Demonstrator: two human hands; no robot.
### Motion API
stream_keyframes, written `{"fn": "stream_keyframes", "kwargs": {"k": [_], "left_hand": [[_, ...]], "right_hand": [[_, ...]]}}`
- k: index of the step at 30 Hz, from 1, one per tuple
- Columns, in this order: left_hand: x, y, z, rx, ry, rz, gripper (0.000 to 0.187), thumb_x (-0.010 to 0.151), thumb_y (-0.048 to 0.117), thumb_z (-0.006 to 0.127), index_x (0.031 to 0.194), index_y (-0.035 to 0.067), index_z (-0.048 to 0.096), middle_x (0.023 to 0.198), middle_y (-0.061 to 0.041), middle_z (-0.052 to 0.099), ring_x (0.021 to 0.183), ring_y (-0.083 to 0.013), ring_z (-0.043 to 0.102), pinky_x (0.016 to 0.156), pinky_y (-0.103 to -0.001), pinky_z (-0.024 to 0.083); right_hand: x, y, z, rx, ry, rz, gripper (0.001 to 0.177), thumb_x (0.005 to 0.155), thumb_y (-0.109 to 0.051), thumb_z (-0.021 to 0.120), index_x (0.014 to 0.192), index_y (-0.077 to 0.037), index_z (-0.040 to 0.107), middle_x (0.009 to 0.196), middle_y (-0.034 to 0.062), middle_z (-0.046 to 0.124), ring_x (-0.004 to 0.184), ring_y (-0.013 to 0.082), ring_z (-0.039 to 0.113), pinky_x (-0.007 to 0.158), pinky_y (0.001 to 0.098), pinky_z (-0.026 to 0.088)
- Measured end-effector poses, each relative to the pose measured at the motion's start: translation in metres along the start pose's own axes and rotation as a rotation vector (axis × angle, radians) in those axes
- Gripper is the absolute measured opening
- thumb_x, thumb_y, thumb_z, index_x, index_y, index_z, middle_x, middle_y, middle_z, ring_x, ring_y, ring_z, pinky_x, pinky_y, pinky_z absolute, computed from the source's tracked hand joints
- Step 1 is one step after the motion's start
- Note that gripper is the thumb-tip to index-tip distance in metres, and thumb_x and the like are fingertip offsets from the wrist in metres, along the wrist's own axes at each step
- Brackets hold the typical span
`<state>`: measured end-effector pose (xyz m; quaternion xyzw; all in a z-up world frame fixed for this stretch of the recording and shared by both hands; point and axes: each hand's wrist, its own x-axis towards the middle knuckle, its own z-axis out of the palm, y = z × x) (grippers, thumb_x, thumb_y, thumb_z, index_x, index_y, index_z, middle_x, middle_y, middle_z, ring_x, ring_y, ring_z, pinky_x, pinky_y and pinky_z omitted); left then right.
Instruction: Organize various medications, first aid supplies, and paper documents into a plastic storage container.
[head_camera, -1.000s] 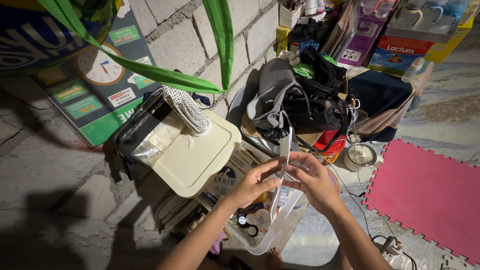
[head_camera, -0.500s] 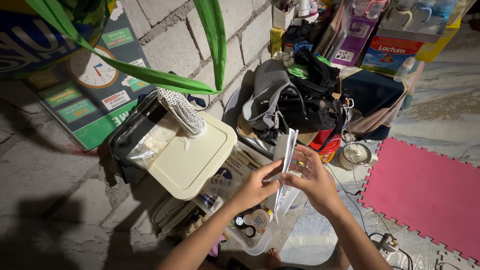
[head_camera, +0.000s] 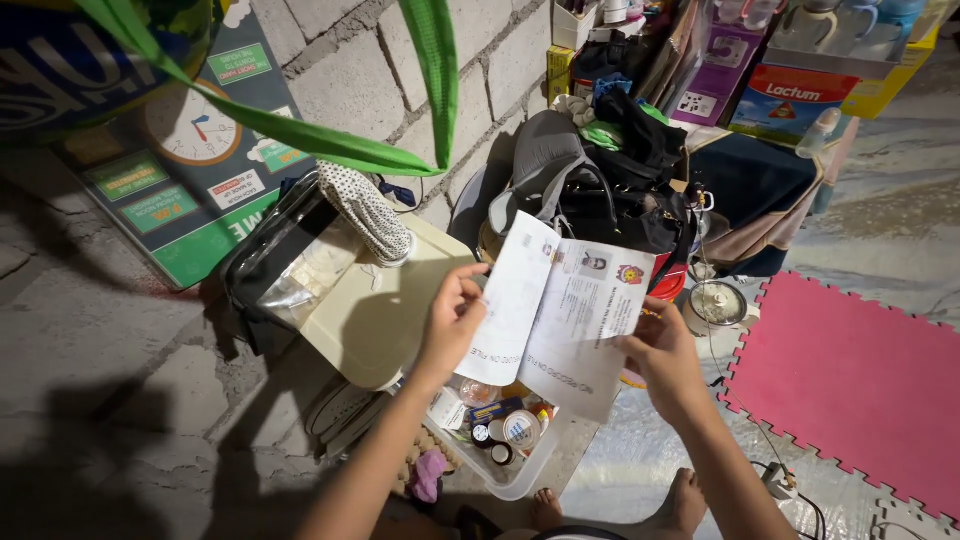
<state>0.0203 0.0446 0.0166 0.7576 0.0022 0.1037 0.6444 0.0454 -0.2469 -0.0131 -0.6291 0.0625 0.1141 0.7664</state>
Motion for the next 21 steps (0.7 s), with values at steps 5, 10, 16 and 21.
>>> {"fn": "stream_keyframes", "kwargs": {"k": [5,10,16,21], "left_hand": [[-0.007,0.018,-0.012,-0.083,-0.014,0.082,0.036,0.097,0.002,0.060,0.132,0.005,0.064,0.094,0.002,0.059,0.082,-0.0058,0.054,0.075,-0.020,0.048],[-0.012,0.020,-0.002,-0.072,-0.101,0.081,0.032,0.099,0.007,0.066,0.131,0.006,0.066,0.097,0.001,0.064,0.084,-0.0062,0.056,0.074,-0.020,0.051],[-0.019,0.031,0.031,-0.078,-0.232,-0.235,0.031,0.094,0.016,0.065,0.124,0.009,0.067,0.091,0.002,0.064,0.068,-0.0127,0.060,0.051,-0.024,0.051],[-0.034,0.022,0.055,0.193,-0.394,0.280,0.036,0.100,0.016,0.067,0.135,0.008,0.068,0.120,-0.006,0.055,0.103,-0.0162,0.058,0.084,-0.030,0.054]], "right_hand": [[0.004,0.008,-0.009,0.021,-0.012,-0.041,0.033,0.090,0.003,0.063,0.122,0.000,0.059,0.110,0.0109,0.070,0.099,0.0195,0.068,0.085,0.0373,0.059],[0.003,0.006,-0.002,0.043,0.003,0.007,0.022,0.097,-0.007,0.060,0.118,-0.002,0.063,0.111,0.0086,0.070,0.099,0.0166,0.066,0.083,0.0346,0.056],[0.010,0.014,0.005,0.205,-0.061,0.054,0.019,0.104,-0.017,0.058,0.118,-0.004,0.062,0.102,0.0061,0.066,0.088,0.0164,0.060,0.073,0.0371,0.050],[-0.004,-0.011,0.032,0.440,-0.189,0.130,0.021,0.101,-0.021,0.054,0.115,-0.007,0.061,0.100,0.0042,0.069,0.090,0.0170,0.066,0.080,0.0333,0.056]]}}
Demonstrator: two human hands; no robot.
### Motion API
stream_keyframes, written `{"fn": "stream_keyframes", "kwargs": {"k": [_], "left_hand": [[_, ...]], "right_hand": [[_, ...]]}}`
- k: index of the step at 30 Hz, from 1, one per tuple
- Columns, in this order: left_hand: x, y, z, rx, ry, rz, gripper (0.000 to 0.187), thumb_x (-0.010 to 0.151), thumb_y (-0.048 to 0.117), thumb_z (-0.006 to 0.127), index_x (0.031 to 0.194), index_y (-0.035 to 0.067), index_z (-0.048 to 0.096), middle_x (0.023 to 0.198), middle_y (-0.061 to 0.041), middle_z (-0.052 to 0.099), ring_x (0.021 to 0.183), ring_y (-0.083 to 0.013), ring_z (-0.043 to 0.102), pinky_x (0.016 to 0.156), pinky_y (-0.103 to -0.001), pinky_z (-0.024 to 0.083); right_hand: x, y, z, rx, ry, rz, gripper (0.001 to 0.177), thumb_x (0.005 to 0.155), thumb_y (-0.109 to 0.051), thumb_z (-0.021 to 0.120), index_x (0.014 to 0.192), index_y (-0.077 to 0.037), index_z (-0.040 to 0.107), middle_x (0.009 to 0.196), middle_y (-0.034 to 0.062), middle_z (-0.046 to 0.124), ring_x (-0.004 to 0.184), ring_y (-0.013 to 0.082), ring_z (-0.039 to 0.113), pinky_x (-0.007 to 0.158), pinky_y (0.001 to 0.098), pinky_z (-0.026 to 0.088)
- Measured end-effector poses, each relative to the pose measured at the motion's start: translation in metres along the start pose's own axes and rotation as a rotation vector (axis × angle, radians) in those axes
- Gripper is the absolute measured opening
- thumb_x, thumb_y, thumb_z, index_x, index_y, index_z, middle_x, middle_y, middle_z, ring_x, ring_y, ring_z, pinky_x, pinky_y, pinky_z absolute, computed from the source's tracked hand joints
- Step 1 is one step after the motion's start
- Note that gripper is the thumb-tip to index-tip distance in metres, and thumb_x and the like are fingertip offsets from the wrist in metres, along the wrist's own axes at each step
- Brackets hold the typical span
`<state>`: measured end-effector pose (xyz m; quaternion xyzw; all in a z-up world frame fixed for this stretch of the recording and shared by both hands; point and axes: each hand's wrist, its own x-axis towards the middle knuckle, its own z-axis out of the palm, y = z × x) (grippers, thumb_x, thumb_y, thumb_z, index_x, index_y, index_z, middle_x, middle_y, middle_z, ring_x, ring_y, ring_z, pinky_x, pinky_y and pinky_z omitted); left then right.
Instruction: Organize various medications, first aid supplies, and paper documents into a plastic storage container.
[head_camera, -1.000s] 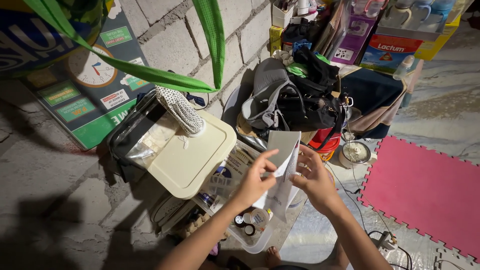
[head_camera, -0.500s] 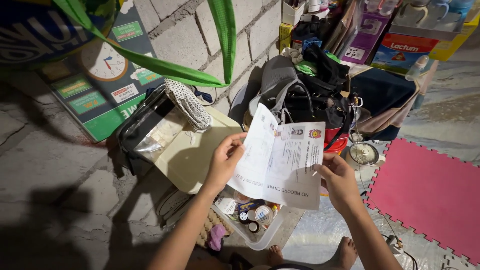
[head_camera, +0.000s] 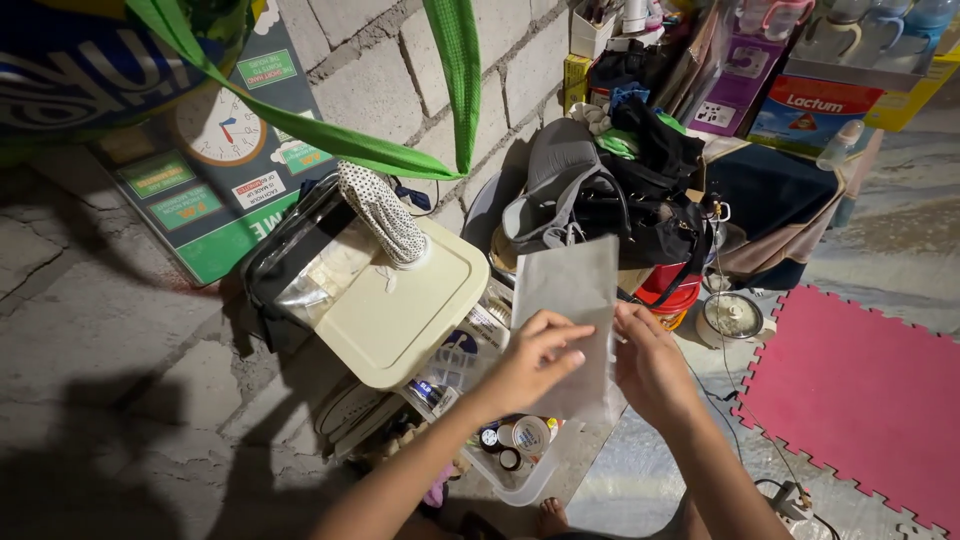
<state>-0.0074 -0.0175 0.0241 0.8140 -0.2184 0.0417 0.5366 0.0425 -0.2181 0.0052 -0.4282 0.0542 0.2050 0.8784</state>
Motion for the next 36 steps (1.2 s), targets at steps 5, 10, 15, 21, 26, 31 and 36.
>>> {"fn": "stream_keyframes", "kwargs": {"k": [5,10,15,21,26,31,36], "left_hand": [[-0.005,0.003,0.006,0.500,0.046,0.151,0.042,0.094,0.018,0.075,0.134,0.009,0.068,0.127,-0.006,0.054,0.121,-0.0234,0.051,0.103,-0.037,0.048],[0.006,0.005,-0.016,0.689,0.207,0.191,0.046,0.087,0.030,0.081,0.129,0.015,0.070,0.134,-0.007,0.052,0.125,-0.0283,0.046,0.109,-0.048,0.037],[0.013,0.012,-0.049,0.760,0.620,0.130,0.071,0.088,0.034,0.081,0.148,0.014,0.051,0.156,-0.022,0.029,0.144,-0.0433,0.029,0.115,-0.059,0.028],[0.017,0.014,-0.063,0.333,0.435,-0.052,0.079,0.089,0.029,0.078,0.156,0.014,0.040,0.117,-0.010,0.060,0.109,-0.0240,0.062,0.096,-0.038,0.053],[0.018,0.011,-0.078,0.373,0.482,-0.187,0.041,0.096,0.022,0.072,0.136,0.015,0.067,0.107,-0.010,0.061,0.090,-0.0202,0.064,0.080,-0.031,0.058],[0.028,0.045,-0.075,0.938,0.440,0.079,0.047,0.082,0.029,0.083,0.123,0.009,0.070,0.110,-0.010,0.066,0.094,-0.0221,0.061,0.087,-0.045,0.046],[0.045,0.014,-0.068,0.044,0.142,-0.028,0.022,0.097,0.020,0.075,0.110,0.004,0.070,0.104,-0.003,0.075,0.102,-0.0130,0.070,0.093,-0.026,0.054]], "right_hand": [[0.000,0.002,0.008,-0.049,-0.072,-0.014,0.022,0.103,-0.021,0.055,0.118,-0.007,0.061,0.100,0.0031,0.068,0.091,0.0141,0.064,0.077,0.0327,0.053],[0.008,-0.003,0.006,-0.163,-0.129,-0.022,0.024,0.103,-0.019,0.055,0.118,-0.002,0.064,0.103,0.0037,0.070,0.093,0.0106,0.064,0.079,0.0284,0.052],[0.010,-0.023,0.005,-0.355,-0.123,-0.025,0.027,0.103,-0.022,0.056,0.114,0.000,0.067,0.094,0.0044,0.070,0.083,0.0111,0.063,0.075,0.0282,0.052],[-0.003,-0.040,0.022,-0.498,-0.218,0.044,0.031,0.101,-0.026,0.056,0.112,-0.001,0.069,0.092,0.0024,0.071,0.082,0.0089,0.063,0.074,0.0263,0.053],[-0.001,-0.045,0.009,-0.609,-0.166,0.073,0.029,0.098,-0.025,0.062,0.108,-0.001,0.073,0.083,0.0007,0.065,0.075,0.0100,0.058,0.069,0.0282,0.050],[0.002,-0.043,0.001,-0.692,-0.266,-0.003,0.029,0.099,-0.024,0.067,0.104,0.004,0.074,0.076,-0.0027,0.055,0.069,0.0089,0.046,0.065,0.0270,0.042],[-0.007,-0.057,0.034,-0.947,-0.380,-0.084,0.027,0.097,-0.027,0.064,0.102,-0.003,0.074,0.077,-0.0019,0.067,0.072,0.0065,0.060,0.067,0.0268,0.051]]}}
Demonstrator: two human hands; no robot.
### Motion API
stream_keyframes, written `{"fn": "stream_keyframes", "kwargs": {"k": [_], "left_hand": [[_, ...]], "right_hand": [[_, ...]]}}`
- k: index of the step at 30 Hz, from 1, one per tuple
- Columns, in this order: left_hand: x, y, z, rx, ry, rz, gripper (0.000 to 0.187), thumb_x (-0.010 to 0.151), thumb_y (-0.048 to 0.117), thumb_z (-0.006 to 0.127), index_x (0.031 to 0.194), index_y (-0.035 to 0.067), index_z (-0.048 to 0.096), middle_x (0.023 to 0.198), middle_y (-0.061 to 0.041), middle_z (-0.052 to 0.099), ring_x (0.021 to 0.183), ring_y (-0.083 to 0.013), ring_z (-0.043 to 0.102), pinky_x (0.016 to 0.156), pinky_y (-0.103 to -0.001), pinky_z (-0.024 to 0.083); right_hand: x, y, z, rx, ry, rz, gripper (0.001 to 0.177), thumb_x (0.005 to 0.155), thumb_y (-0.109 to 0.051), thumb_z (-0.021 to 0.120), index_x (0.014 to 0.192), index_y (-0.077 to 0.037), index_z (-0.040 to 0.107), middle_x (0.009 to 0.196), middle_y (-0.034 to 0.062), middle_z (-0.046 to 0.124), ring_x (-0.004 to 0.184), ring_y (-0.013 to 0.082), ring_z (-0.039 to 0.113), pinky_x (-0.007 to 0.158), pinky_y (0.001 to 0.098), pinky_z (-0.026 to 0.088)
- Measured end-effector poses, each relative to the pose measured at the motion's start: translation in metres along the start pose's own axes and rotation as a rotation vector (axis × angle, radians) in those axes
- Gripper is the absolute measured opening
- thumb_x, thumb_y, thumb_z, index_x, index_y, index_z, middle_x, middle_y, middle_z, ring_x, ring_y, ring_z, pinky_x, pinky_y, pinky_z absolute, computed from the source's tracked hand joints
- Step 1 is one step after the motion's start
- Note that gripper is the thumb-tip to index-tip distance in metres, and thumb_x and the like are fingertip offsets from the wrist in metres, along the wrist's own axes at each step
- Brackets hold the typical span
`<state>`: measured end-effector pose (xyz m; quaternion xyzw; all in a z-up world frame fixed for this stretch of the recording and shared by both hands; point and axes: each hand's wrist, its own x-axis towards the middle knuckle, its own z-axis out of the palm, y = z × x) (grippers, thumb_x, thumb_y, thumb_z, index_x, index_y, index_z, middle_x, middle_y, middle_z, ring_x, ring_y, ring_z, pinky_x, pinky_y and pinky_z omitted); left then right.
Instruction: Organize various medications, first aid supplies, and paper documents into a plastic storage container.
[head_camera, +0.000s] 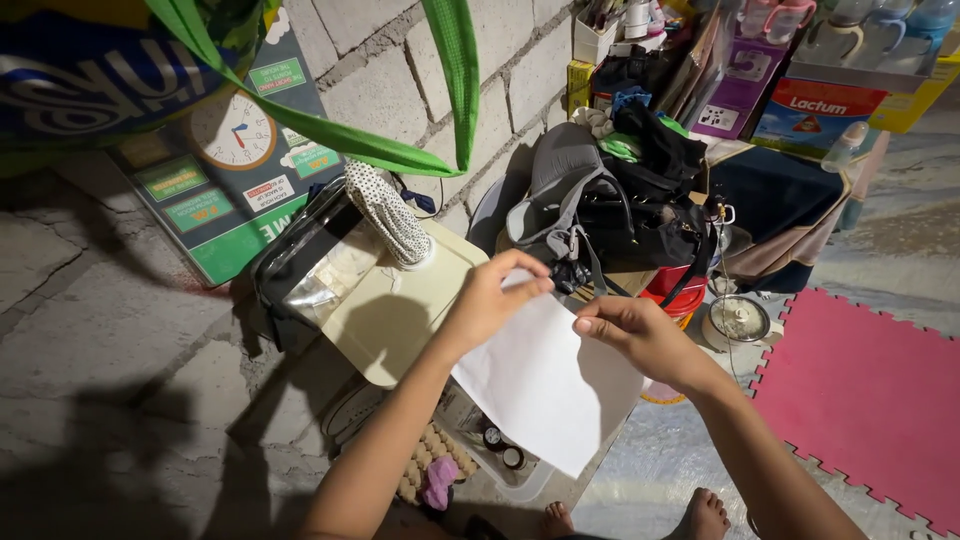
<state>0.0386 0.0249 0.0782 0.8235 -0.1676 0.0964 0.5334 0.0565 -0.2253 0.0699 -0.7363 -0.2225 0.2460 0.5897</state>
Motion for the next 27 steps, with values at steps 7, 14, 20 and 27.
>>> {"fn": "stream_keyframes", "kwargs": {"k": [7,14,20,27], "left_hand": [[-0.004,0.002,-0.018,-0.277,0.272,-0.209,0.018,0.103,0.017,0.064,0.112,0.002,0.065,0.077,0.003,0.057,0.068,-0.0043,0.043,0.060,-0.020,0.032],[-0.013,-0.001,-0.013,-0.242,0.412,-0.065,0.017,0.104,0.016,0.062,0.113,0.002,0.062,0.082,0.006,0.056,0.073,-0.0015,0.044,0.064,-0.018,0.037],[-0.028,0.014,-0.021,0.060,0.527,-0.035,0.021,0.106,0.019,0.061,0.117,0.003,0.065,0.098,0.003,0.067,0.086,-0.0071,0.061,0.076,-0.018,0.048],[-0.054,0.055,-0.038,1.055,0.111,0.374,0.038,0.076,0.034,0.073,0.105,0.009,0.070,0.091,-0.003,0.074,0.088,-0.0178,0.072,0.085,-0.049,0.051]], "right_hand": [[-0.003,0.019,-0.026,-0.090,0.107,0.037,0.029,0.092,-0.029,0.067,0.101,-0.003,0.076,0.082,0.0006,0.076,0.078,0.0079,0.070,0.073,0.0266,0.057],[0.008,-0.017,-0.009,-0.191,0.076,-0.091,0.034,0.094,-0.035,0.065,0.105,-0.005,0.076,0.086,0.0024,0.074,0.081,0.0091,0.067,0.073,0.0291,0.055],[0.028,-0.027,0.004,-0.379,0.004,-0.199,0.031,0.095,-0.033,0.066,0.103,-0.005,0.075,0.080,0.0090,0.075,0.076,0.0161,0.067,0.070,0.0329,0.056],[0.042,-0.076,0.046,-0.972,0.080,-0.411,0.021,0.092,-0.030,0.064,0.100,-0.012,0.071,0.078,0.0143,0.073,0.075,0.0358,0.071,0.063,0.0485,0.054]]}}
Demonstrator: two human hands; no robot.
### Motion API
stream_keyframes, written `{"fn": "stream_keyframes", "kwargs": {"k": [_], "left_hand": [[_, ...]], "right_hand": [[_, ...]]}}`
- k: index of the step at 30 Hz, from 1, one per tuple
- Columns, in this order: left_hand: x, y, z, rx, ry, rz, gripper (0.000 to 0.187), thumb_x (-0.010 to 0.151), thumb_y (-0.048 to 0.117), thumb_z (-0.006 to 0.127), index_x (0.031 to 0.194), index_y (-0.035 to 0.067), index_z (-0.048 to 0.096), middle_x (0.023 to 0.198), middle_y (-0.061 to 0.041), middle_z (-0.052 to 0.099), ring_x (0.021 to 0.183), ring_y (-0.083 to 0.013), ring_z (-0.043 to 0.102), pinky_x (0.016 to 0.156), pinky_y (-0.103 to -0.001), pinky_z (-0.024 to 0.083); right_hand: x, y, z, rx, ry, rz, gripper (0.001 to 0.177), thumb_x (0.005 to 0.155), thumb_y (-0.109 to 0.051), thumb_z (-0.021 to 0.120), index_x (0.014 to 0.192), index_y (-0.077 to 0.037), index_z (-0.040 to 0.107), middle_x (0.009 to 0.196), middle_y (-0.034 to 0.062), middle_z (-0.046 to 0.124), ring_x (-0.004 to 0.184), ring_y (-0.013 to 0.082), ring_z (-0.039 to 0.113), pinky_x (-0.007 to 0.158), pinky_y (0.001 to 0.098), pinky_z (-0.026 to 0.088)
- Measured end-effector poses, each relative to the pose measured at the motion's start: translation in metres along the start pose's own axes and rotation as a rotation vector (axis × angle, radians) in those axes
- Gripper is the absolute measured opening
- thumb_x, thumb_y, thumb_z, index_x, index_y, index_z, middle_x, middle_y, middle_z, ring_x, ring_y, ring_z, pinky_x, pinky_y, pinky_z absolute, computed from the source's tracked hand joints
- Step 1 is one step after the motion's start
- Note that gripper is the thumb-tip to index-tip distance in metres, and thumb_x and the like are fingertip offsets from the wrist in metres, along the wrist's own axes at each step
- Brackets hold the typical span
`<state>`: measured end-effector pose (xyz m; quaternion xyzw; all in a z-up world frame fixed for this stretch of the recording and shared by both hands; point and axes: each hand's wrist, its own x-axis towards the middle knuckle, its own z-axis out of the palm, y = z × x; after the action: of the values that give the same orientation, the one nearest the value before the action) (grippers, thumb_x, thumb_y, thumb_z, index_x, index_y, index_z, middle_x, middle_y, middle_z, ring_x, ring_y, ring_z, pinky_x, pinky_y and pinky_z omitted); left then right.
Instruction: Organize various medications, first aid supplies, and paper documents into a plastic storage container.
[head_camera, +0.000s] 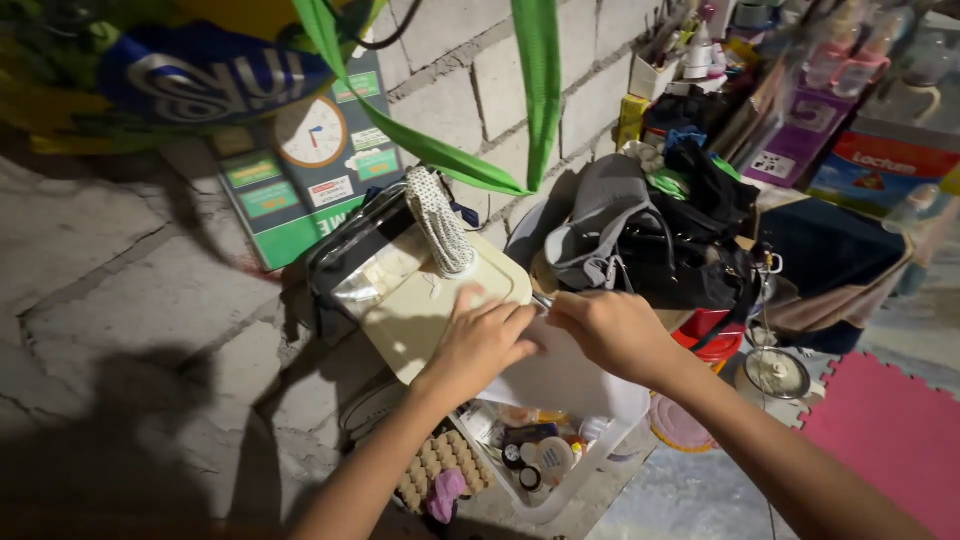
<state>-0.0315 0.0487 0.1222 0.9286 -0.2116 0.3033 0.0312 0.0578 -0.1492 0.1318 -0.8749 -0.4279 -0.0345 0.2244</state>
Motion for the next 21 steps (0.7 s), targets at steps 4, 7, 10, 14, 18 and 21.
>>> {"fn": "stream_keyframes", "kwargs": {"k": [4,7,10,14,18,21], "left_hand": [[-0.035,-0.052,0.006,-0.243,-0.329,-0.273,0.021,0.100,0.028,0.059,0.108,0.013,0.070,0.094,-0.002,0.073,0.084,-0.0118,0.069,0.072,-0.030,0.057],[-0.039,-0.074,-0.089,-0.513,-0.326,-1.229,0.027,0.096,0.027,0.057,0.116,0.020,0.075,0.092,-0.009,0.078,0.073,-0.0178,0.067,0.070,-0.034,0.053],[-0.103,-0.134,-0.114,-0.077,-0.114,-1.054,0.025,0.104,0.025,0.053,0.110,0.014,0.075,0.092,-0.012,0.076,0.074,-0.0237,0.070,0.069,-0.039,0.054],[-0.123,-0.190,-0.099,0.263,0.293,-0.906,0.022,0.110,0.020,0.055,0.105,0.005,0.071,0.090,-0.021,0.071,0.077,-0.0351,0.070,0.067,-0.046,0.053],[-0.089,-0.223,-0.055,0.269,0.147,-1.020,0.021,0.099,0.020,0.054,0.108,0.016,0.072,0.094,-0.018,0.073,0.081,-0.0388,0.070,0.069,-0.051,0.055],[-0.067,-0.229,-0.032,0.240,0.119,-0.835,0.024,0.107,0.029,0.054,0.102,0.009,0.067,0.106,-0.014,0.073,0.090,-0.0410,0.068,0.075,-0.053,0.053]], "right_hand": [[0.025,-0.007,-0.019,0.000,0.076,-0.105,0.018,0.092,-0.028,0.066,0.094,-0.010,0.070,0.080,0.0139,0.073,0.075,0.0348,0.071,0.064,0.0476,0.055],[0.035,0.004,-0.027,0.162,0.275,-0.269,0.013,0.088,-0.019,0.067,0.094,-0.008,0.070,0.085,0.0137,0.073,0.077,0.0339,0.071,0.065,0.0436,0.057],[0.039,0.020,-0.020,0.240,0.364,-0.184,0.012,0.091,-0.017,0.067,0.096,-0.006,0.070,0.090,0.0129,0.074,0.078,0.0316,0.072,0.066,0.0407,0.058],[0.042,0.020,0.002,0.264,0.217,-0.055,0.015,0.091,-0.020,0.067,0.098,-0.008,0.072,0.087,0.0121,0.075,0.074,0.0293,0.074,0.065,0.0395,0.059],[0.046,0.005,0.020,0.247,0.080,-0.016,0.018,0.090,-0.023,0.067,0.101,-0.011,0.072,0.084,0.0112,0.075,0.074,0.0291,0.074,0.064,0.0405,0.058],[0.045,0.004,0.031,0.180,0.065,-0.103,0.018,0.091,-0.026,0.066,0.098,-0.012,0.072,0.082,0.0094,0.075,0.074,0.0295,0.073,0.064,0.0419,0.057]]}}
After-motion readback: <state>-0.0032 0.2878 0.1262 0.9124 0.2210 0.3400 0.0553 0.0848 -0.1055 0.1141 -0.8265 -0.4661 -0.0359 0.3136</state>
